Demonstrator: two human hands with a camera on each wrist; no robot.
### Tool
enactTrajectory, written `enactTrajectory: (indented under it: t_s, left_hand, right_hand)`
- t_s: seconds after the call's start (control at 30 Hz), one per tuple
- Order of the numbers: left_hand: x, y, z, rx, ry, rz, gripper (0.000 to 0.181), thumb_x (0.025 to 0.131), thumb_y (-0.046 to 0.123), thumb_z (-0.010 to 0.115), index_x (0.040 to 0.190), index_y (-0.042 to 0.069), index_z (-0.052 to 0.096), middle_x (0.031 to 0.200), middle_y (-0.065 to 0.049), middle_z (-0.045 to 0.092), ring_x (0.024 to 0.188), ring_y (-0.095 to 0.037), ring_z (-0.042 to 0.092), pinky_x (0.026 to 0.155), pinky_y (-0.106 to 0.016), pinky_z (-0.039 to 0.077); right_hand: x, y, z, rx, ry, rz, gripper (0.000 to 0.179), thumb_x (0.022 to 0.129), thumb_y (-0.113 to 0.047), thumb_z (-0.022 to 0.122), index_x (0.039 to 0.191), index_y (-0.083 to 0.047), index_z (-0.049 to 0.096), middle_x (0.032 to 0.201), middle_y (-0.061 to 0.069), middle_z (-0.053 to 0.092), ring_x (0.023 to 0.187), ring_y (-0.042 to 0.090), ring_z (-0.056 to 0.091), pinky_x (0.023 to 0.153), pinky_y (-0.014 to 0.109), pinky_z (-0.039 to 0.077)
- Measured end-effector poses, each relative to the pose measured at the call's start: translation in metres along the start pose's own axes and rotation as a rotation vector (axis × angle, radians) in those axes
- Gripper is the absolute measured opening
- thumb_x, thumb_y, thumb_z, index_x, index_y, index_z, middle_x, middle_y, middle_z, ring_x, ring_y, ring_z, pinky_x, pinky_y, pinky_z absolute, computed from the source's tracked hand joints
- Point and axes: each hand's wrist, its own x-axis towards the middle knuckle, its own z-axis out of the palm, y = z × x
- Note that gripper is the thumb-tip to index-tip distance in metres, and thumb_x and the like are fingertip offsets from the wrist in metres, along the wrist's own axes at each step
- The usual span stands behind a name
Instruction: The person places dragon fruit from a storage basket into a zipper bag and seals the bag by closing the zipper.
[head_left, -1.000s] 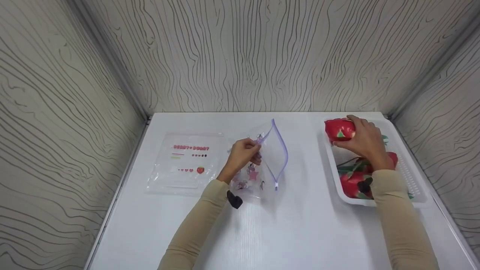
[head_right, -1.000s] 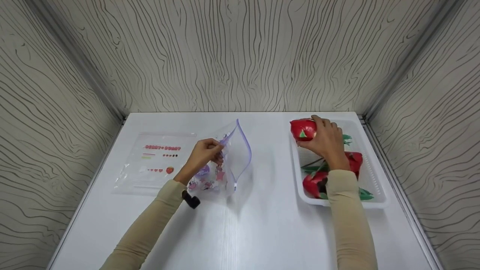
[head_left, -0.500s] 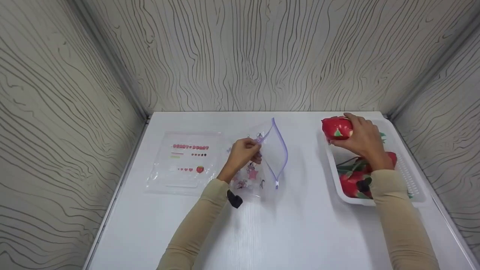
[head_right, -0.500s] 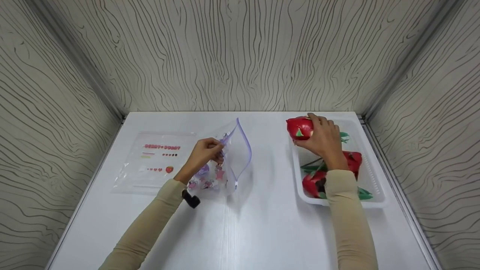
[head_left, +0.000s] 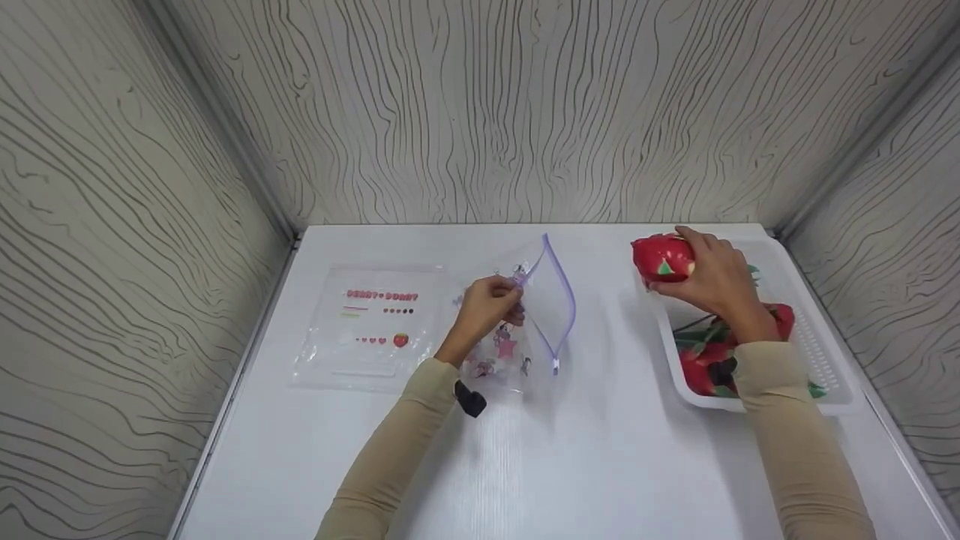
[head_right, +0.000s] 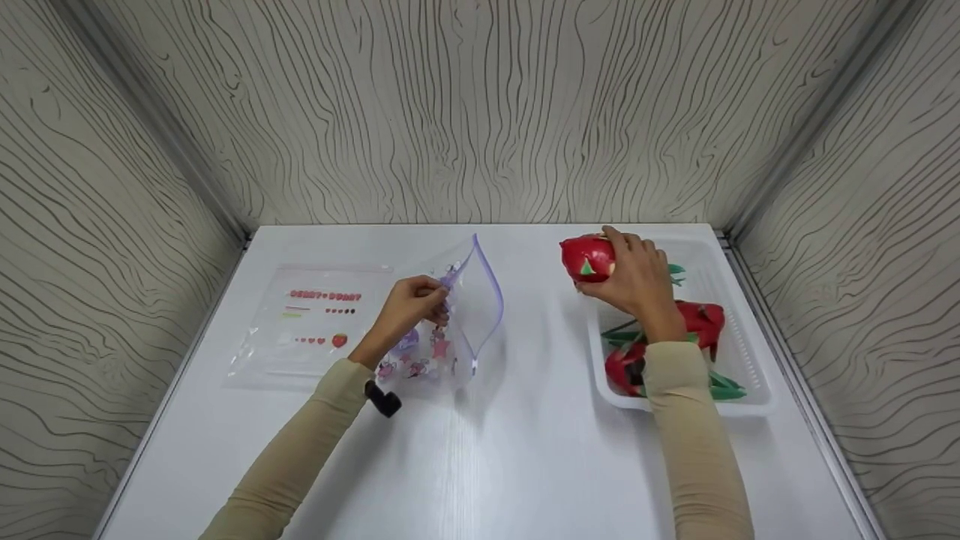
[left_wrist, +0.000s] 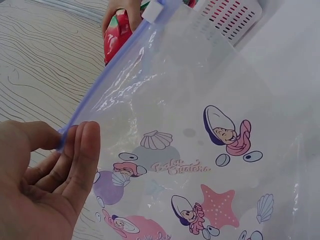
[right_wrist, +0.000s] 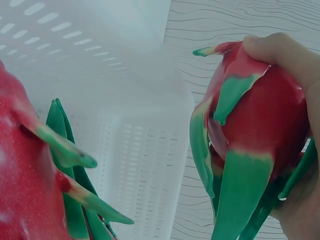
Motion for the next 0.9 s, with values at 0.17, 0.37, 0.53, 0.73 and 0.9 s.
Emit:
enactTrajectory:
  t_s: [0.17,0.37,0.53,0.73,0.9]
  left_hand:
    - [0.000,0.001,0.000,-0.008,0.000,-0.006,0.026,0.104,0.009,0.064,0.121,-0.010,0.068,0.100,-0.027,0.075,0.068,-0.013,0.073,0.070,-0.033,0.068]
    - [-0.002,0.002,0.001,-0.010,0.000,-0.015,0.027,0.104,0.007,0.064,0.124,-0.011,0.066,0.096,-0.021,0.076,0.069,-0.012,0.073,0.072,-0.034,0.068]
    - [-0.003,0.002,0.002,-0.005,0.002,-0.018,0.027,0.104,0.007,0.064,0.125,-0.010,0.066,0.094,-0.016,0.076,0.071,-0.013,0.074,0.074,-0.034,0.068]
    - [-0.002,0.002,0.002,-0.016,0.001,-0.014,0.026,0.105,0.006,0.062,0.124,-0.011,0.066,0.094,-0.016,0.075,0.070,-0.012,0.073,0.074,-0.034,0.068]
    - [-0.002,0.002,0.002,-0.024,-0.001,-0.008,0.026,0.105,0.004,0.062,0.123,-0.014,0.065,0.092,-0.015,0.074,0.069,-0.012,0.072,0.072,-0.033,0.068]
  right_hand:
    - [-0.002,-0.005,0.002,0.004,-0.001,-0.017,0.103,0.079,-0.038,0.091,0.160,-0.008,0.036,0.150,0.031,0.048,0.134,0.056,0.047,0.108,0.080,0.042]
    - [-0.003,-0.013,0.005,0.005,0.010,-0.053,0.101,0.076,-0.037,0.093,0.157,-0.009,0.039,0.147,0.031,0.051,0.131,0.055,0.050,0.104,0.078,0.048]
    - [-0.003,-0.019,0.006,0.002,-0.011,-0.053,0.102,0.076,-0.036,0.094,0.158,-0.010,0.038,0.148,0.030,0.051,0.132,0.054,0.050,0.101,0.077,0.051]
    - [-0.003,-0.027,0.006,0.027,-0.008,-0.071,0.103,0.077,-0.035,0.093,0.159,-0.010,0.038,0.150,0.029,0.050,0.135,0.052,0.048,0.105,0.076,0.050]
    - [-0.004,-0.033,0.005,0.027,-0.011,-0.097,0.105,0.077,-0.034,0.094,0.161,-0.009,0.036,0.149,0.029,0.050,0.135,0.052,0.048,0.105,0.075,0.049]
